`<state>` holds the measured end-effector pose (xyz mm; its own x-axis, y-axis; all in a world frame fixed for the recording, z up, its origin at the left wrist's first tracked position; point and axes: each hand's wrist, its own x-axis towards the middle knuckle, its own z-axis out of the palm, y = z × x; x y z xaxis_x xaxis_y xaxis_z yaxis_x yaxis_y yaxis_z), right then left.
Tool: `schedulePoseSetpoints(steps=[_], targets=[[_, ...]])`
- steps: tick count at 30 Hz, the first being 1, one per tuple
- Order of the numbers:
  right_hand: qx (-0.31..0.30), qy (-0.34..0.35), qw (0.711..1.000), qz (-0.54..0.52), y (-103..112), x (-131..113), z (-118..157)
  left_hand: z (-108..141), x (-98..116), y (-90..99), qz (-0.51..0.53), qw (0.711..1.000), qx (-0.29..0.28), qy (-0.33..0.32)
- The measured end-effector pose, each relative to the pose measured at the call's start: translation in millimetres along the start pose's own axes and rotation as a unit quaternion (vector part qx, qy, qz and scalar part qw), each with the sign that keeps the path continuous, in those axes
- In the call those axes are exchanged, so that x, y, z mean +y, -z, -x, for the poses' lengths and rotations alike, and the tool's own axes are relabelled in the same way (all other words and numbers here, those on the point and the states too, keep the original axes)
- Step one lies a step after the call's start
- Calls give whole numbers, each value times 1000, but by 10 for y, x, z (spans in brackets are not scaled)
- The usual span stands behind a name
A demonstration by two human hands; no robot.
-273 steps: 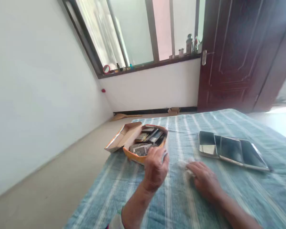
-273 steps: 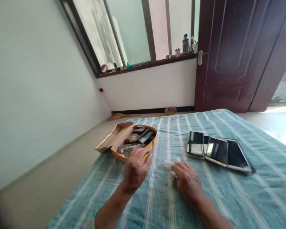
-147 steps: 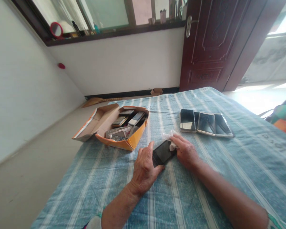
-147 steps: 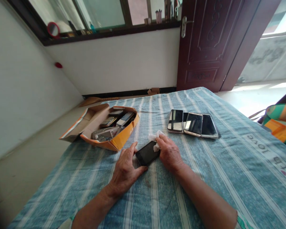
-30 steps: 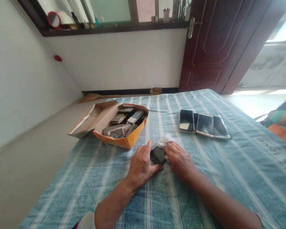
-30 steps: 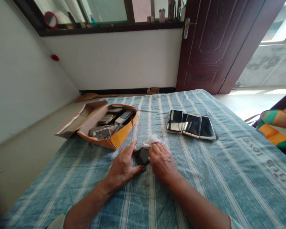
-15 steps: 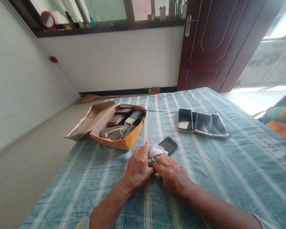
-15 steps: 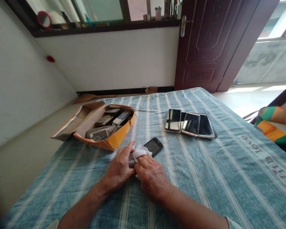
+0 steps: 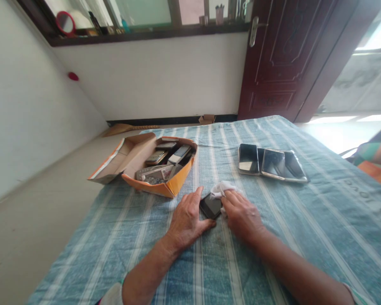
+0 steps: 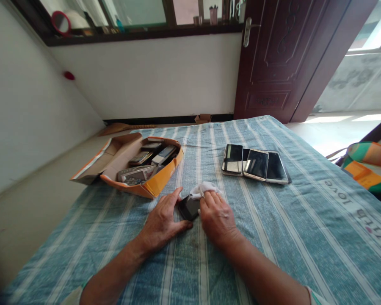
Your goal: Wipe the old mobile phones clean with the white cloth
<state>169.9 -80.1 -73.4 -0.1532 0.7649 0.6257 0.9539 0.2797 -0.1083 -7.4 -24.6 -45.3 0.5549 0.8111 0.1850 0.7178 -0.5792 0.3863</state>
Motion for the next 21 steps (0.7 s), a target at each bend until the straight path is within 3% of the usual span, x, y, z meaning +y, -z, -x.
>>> schedulePoseSetpoints(steps=[5, 9, 15, 21], targets=[[2, -32, 999, 12, -28, 148, -17, -7, 6, 10, 13, 1000, 2, 0], [-7, 0, 1000, -12, -18, 41, -13, -9, 0, 8, 12, 1000, 0, 2], [-28, 88, 984, -154, 20, -200, -14, -5, -13, 3, -3, 1000, 12, -18], [-34, 101, 981, -160, -10, -131, -74, -8, -25, -17, -2, 999, 23, -22]])
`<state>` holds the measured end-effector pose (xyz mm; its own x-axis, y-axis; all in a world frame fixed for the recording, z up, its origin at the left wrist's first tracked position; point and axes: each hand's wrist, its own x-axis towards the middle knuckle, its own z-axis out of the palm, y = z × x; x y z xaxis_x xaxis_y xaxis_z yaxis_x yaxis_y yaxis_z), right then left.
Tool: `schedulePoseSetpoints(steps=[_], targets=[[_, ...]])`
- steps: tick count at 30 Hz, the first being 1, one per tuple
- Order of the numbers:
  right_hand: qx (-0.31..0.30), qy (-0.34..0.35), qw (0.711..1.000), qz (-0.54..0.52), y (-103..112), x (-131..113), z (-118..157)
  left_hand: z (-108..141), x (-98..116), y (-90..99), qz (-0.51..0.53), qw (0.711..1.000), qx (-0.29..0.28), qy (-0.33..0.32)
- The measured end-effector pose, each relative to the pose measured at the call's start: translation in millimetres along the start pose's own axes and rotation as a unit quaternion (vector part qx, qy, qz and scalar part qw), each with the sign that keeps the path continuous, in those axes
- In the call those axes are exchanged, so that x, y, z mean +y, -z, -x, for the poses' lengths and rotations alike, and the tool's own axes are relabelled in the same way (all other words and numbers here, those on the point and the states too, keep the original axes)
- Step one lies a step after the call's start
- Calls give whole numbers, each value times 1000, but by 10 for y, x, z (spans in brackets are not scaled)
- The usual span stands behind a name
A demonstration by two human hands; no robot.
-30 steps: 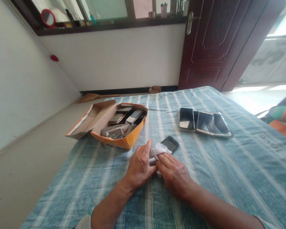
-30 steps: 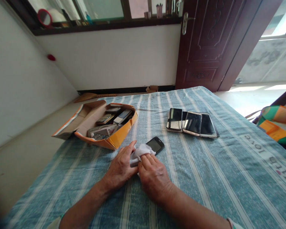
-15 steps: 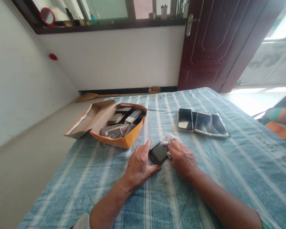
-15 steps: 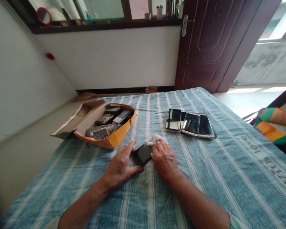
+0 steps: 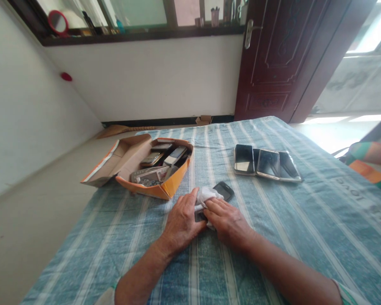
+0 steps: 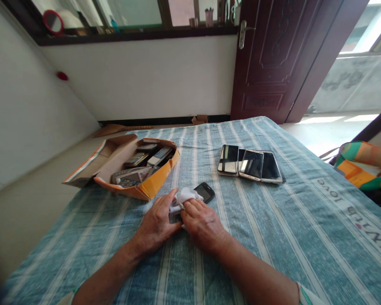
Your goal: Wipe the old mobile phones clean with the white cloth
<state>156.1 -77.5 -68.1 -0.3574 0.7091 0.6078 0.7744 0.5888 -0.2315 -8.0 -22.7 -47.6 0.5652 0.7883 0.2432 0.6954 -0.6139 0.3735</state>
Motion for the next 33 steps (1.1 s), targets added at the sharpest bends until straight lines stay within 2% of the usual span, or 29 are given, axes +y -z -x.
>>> schedulePoseSetpoints(steps=[6, 11, 20, 27, 33], targets=[[-13, -75, 996, 45, -2, 241, -29, -13, 25, 23, 6, 1000, -14, 21], [14, -129, 987, 90, 17, 386, 7, -17, 36, 36, 15, 1000, -6, 14], [13, -63, 998, 17, 14, 200, 19, -1, 6, 21, 44, 999, 9, 25], [14, 5, 1000, -9, -25, 107, 22, -3, 4, -10, 1, 999, 21, 26], [4, -53, 998, 20, -8, 163, 43, -18, 31, 54, 16, 998, -9, 58]])
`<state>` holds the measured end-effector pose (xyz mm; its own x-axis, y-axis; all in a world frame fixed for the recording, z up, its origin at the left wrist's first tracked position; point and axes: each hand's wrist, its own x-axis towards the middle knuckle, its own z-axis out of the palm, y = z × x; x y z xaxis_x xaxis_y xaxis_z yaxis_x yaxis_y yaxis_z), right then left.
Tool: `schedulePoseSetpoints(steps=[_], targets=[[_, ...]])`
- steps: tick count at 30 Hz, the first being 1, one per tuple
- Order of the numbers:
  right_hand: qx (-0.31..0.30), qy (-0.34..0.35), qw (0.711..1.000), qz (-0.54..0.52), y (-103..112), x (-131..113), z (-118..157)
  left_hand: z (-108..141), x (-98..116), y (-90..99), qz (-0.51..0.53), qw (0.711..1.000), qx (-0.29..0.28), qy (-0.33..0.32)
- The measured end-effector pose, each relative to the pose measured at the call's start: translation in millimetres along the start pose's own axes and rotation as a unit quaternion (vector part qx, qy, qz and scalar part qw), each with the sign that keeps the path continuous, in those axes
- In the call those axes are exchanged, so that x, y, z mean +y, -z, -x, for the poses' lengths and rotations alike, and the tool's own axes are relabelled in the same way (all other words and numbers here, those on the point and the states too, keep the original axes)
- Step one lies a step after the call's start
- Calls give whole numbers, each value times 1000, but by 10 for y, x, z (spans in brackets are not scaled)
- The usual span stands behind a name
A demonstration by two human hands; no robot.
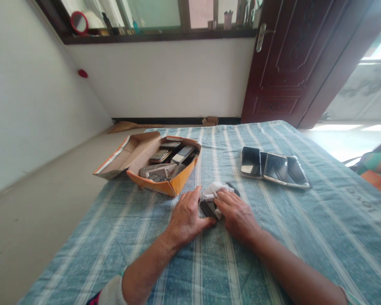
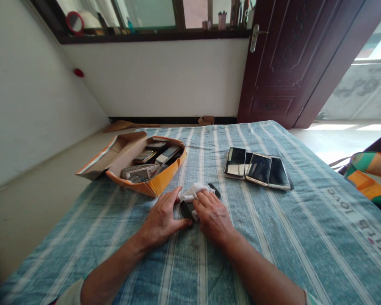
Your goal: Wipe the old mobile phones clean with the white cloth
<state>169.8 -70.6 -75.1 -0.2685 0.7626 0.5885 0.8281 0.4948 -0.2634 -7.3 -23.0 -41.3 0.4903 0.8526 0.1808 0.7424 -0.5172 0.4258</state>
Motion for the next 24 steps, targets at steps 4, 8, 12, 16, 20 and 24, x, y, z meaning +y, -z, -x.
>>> schedulePoseSetpoints(steps=[4, 8, 12, 16, 20, 24], targets=[[-6, -17, 1000, -12, 2, 8, 20, -16, 6, 49, 19, 1000, -9, 2], [-18, 3, 999, -44, 13, -50, 25, -29, -9, 71, 41, 999, -6, -10], [-45, 7, 996, -72, 77, -127, -6, -38, -26, 73, 50, 999, 1, -13], [-62, -1, 995, -81, 133, -149, -44, -44, -21, 67, 45, 999, 3, -10], [-47, -7, 997, -62, 97, -85, -45, -35, -3, 53, 27, 1000, 11, -11], [-16, -23, 998, -57, 37, 31, -22, -27, 15, 54, 25, 1000, 15, 0]])
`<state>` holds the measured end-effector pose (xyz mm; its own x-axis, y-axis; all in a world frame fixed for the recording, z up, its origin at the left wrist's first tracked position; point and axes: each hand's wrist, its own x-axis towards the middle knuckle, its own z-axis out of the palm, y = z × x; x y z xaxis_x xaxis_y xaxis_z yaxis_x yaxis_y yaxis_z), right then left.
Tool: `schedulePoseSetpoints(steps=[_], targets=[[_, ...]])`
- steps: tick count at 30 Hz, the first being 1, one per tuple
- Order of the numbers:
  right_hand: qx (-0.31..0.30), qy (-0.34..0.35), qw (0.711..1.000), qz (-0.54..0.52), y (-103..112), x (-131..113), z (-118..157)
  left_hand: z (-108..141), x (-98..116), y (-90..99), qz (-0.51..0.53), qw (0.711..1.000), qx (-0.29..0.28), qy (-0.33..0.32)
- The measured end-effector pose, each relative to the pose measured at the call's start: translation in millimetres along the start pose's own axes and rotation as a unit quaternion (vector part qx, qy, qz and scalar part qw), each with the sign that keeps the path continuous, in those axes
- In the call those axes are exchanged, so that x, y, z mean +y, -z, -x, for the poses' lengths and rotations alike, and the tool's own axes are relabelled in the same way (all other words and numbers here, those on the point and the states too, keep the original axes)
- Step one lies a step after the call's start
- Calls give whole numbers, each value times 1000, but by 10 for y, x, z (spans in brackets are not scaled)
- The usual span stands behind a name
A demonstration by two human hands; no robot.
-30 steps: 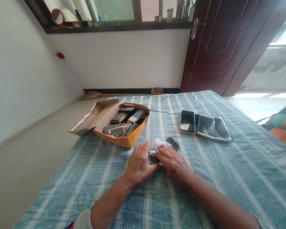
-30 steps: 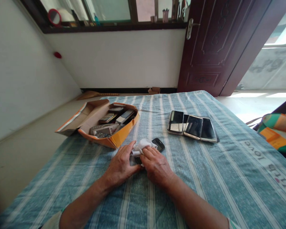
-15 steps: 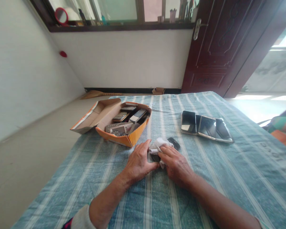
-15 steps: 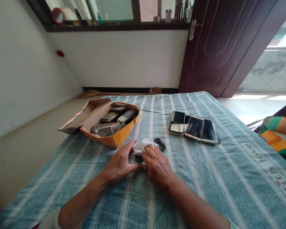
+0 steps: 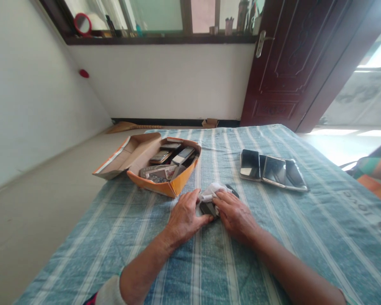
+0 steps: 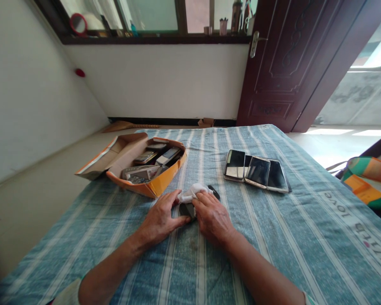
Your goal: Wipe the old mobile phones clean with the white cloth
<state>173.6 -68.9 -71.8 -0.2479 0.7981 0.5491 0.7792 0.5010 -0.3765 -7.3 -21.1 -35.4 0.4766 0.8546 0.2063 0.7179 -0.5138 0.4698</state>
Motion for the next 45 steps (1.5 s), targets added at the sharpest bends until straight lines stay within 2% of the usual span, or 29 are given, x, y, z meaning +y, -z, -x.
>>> schedulePoseSetpoints(steps=[5, 9, 13, 20, 26, 31, 36, 41, 45], targets=[[55, -70, 995, -50, -6, 149, 23, -15, 31, 34, -22, 999, -38, 17], [39, -126, 991, -33, 28, 205, 9, -28, 52, 62, -37, 997, -61, 31], [0, -136, 991, 4, 77, 183, -27, -23, 64, 71, -40, 996, -69, 30], [15, -141, 990, 1, 37, 198, -20, -23, 63, 47, -40, 997, -56, 36], [84, -154, 983, -57, -57, 282, 16, -19, 118, 12, -24, 996, -37, 71], [176, -148, 970, -81, -2, 318, -25, 43, 166, -36, 7, 997, 0, 79], [225, -128, 963, -67, 86, 343, -59, 83, 161, -66, 40, 998, 50, 24], [221, -78, 971, -49, 169, 313, -69, 77, 145, -67, 21, 989, 126, -73], [206, -13, 979, -7, 201, 248, -77, 78, 133, -85, 19, 980, 163, -113]])
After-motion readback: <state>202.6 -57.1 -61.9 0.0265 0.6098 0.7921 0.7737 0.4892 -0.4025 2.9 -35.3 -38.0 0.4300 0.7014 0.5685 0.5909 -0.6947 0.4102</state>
